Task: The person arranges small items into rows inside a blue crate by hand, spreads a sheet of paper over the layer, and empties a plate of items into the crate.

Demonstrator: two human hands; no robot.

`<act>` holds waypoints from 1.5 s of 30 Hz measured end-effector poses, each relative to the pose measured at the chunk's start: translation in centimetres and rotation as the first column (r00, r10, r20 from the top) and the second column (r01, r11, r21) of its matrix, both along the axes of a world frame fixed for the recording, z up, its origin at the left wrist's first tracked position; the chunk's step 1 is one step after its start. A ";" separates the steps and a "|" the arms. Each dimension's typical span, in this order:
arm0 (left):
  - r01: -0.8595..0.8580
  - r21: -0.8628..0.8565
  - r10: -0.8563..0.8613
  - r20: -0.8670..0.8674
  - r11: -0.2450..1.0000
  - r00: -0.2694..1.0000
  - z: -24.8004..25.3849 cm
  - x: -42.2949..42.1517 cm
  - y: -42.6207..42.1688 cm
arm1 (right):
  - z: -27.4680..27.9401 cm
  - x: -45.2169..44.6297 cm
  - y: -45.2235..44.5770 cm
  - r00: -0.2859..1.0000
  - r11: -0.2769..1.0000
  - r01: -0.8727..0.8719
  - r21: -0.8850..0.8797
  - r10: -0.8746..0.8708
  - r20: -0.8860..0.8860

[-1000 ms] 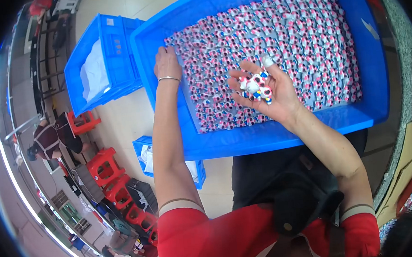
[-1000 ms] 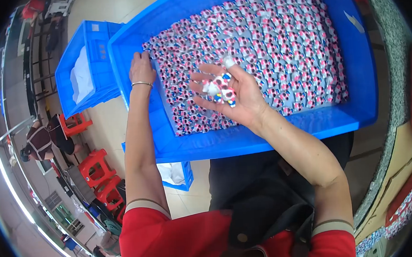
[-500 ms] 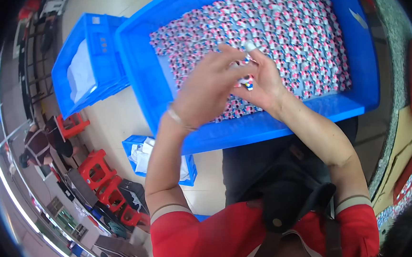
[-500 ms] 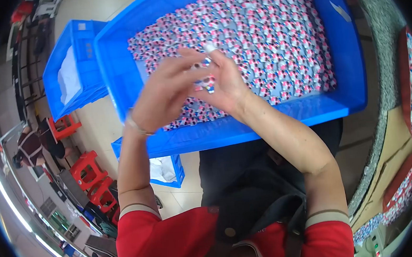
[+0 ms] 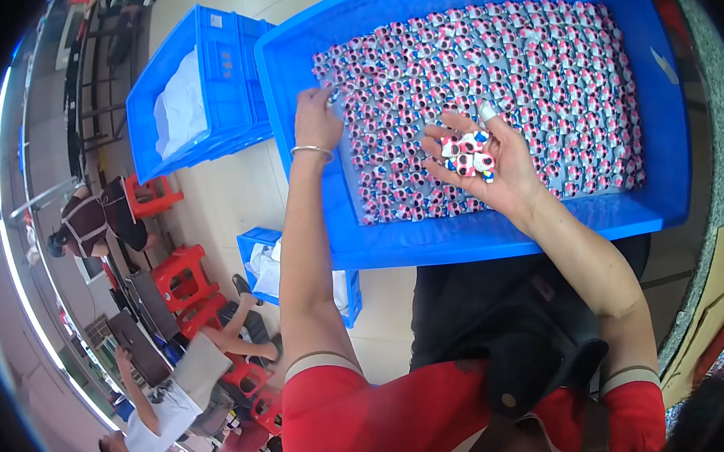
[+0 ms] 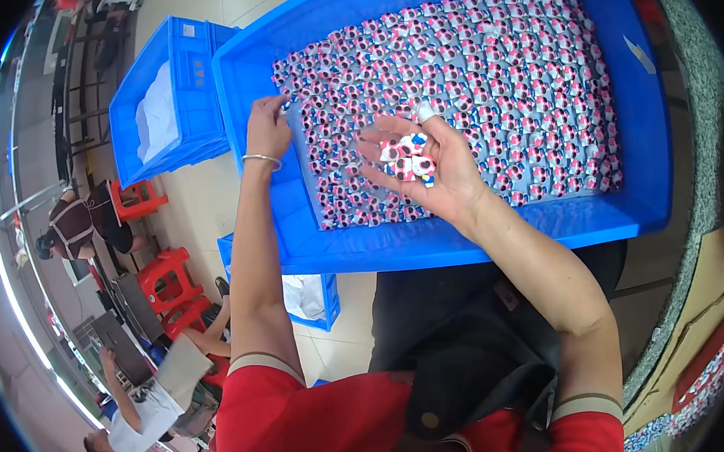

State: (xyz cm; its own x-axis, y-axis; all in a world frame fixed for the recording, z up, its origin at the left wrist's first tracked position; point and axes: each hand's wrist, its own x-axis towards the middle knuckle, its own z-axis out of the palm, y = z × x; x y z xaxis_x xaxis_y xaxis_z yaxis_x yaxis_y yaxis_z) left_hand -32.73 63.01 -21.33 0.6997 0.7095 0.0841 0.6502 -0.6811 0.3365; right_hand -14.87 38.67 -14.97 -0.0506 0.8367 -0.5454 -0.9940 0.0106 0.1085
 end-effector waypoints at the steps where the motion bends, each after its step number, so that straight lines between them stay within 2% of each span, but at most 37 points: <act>1: 0.001 -0.004 -0.001 -0.003 1.000 1.000 0.2 0.5 -0.1 | -0.1 0.0 -0.1 1.000 1.000 0.001 -0.004 -0.001 -0.003; 3: -0.033 0.129 0.074 -0.330 0.991 0.941 0.4 1.4 -0.4 | -0.1 0.0 -0.2 1.000 1.000 -0.006 -0.009 0.006 -0.015; 4: 0.009 0.168 0.058 -0.390 0.986 0.919 0.1 1.8 -0.3 | -0.1 0.1 -0.2 1.000 1.000 -0.009 -0.009 0.008 -0.017; 9: 0.094 0.235 0.015 -0.425 0.967 0.905 -1.4 2.6 0.6 | -0.4 0.3 -0.1 1.000 0.999 0.001 -0.033 -0.002 -0.018; 14: 0.164 0.304 -0.004 -0.464 0.939 0.886 -1.3 2.8 0.7 | -1.1 0.2 -0.1 0.999 0.997 0.027 0.073 -0.025 -0.033; 16: 0.141 0.337 -0.016 -0.347 0.931 0.938 1.3 3.0 -0.5 | -0.7 0.3 -0.2 0.999 0.997 0.032 0.074 -0.030 -0.021; 17: 0.126 0.342 -0.052 -0.218 0.931 0.975 3.6 3.5 -1.8 | -0.5 0.4 -0.2 0.999 0.996 0.034 0.080 -0.033 -0.018; 18: 0.067 0.058 -0.065 -0.023 0.996 0.998 6.2 4.1 -3.8 | -0.5 0.5 -0.2 0.999 0.996 0.033 0.084 -0.033 -0.003; 19: 0.054 -0.237 -0.014 0.164 0.970 0.986 8.3 4.6 -6.1 | -0.5 0.5 -0.2 1.000 0.996 0.031 0.086 -0.031 -0.002; 21: 0.289 -0.535 -0.085 0.374 0.794 0.924 11.0 5.0 -10.0 | -0.5 0.3 0.0 0.999 0.994 0.004 0.107 -0.008 0.032; 23: 0.466 -0.405 -0.286 0.431 0.786 0.856 10.7 5.0 -12.0 | -1.0 -0.1 0.0 0.999 0.988 -0.026 0.153 0.020 0.042; 24: 0.488 -0.369 -0.350 0.382 0.791 0.856 10.5 4.9 -12.3 | -0.8 -0.5 0.1 0.999 0.981 -0.030 0.194 0.026 0.024; 25: 0.507 -0.339 -0.408 0.323 0.792 0.854 10.3 4.8 -12.6 | -0.4 -0.7 0.2 0.998 0.989 -0.038 0.144 0.030 0.060; 26: 0.503 -0.307 -0.407 0.326 0.808 0.853 10.2 4.7 -12.6 | -0.7 -0.7 0.0 0.996 0.989 -0.048 0.142 0.037 0.077; 30: 0.515 -0.392 -0.392 0.354 0.762 0.849 11.1 4.6 -12.5 | 1.1 -1.2 -0.2 0.989 0.998 -0.057 0.038 0.051 0.139; 31: 0.480 -0.390 -0.322 0.405 0.786 0.856 10.5 4.0 -12.1 | 2.4 -1.0 0.0 0.981 0.992 -0.072 -0.099 0.088 0.171; 32: 0.444 -0.393 -0.249 0.455 0.805 0.855 10.6 3.7 -11.6 | 2.2 -0.9 0.0 0.991 0.998 -0.062 -0.025 0.064 0.115; 33: 0.365 -0.407 -0.212 0.374 0.838 0.903 11.2 3.0 -10.1 | 1.9 -0.9 0.0 0.998 0.998 -0.045 0.047 0.042 0.056; 35: 0.218 -0.165 -0.167 0.278 0.962 0.946 8.7 1.3 -6.8 | 1.8 -0.8 -0.1 0.998 0.999 -0.022 0.041 0.020 0.052; 37: 0.101 0.082 -0.102 0.000 0.991 0.995 5.3 0.0 -4.4 | 1.6 -0.7 -0.1 0.999 0.999 -0.024 0.029 0.023 0.031; 38: 0.104 0.078 -0.105 0.002 0.992 0.995 3.9 -0.4 -3.5 | 1.9 -0.7 -0.1 1.000 0.999 -0.018 0.027 0.018 -0.013; 40: 0.214 0.229 -0.122 -0.361 0.950 0.924 2.1 -0.3 -2.3 | 1.4 -0.9 -0.3 0.999 0.996 -0.008 0.090 0.011 -0.036; 45: 0.228 0.351 -0.043 -0.464 0.908 0.885 -2.4 0.0 -0.8 | 1.1 -0.6 0.0 0.999 0.991 0.010 0.133 -0.006 -0.032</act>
